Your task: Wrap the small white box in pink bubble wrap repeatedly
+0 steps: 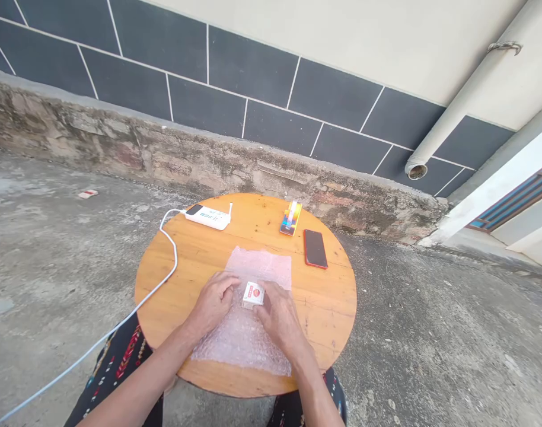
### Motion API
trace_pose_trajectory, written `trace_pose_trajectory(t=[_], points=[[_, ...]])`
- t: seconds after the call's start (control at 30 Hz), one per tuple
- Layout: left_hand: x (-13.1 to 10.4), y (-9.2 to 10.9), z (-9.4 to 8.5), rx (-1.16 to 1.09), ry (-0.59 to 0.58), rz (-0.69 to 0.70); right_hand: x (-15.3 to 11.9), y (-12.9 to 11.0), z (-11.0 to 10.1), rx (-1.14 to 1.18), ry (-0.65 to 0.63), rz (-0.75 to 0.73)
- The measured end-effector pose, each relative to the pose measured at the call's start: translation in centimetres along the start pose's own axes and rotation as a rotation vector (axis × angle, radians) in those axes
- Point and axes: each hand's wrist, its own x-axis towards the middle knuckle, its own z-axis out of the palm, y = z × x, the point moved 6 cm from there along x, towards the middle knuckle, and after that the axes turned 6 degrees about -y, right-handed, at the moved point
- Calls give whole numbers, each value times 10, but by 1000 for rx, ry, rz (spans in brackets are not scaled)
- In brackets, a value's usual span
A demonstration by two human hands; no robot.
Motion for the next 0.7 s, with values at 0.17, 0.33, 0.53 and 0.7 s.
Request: trace_pose_trajectory(t=[0.17,0.33,0.53,0.7], points=[[0,0,-1,6,-5,-8,1,0,0,18,13,-10],[0,0,0,9,-7,-11,1,1,0,25,6,-16],[0,0,0,11,-9,-8,0,2,-1,37,5,-13],[0,0,0,11,-7,-10,0,3,-1,47,2,-17]])
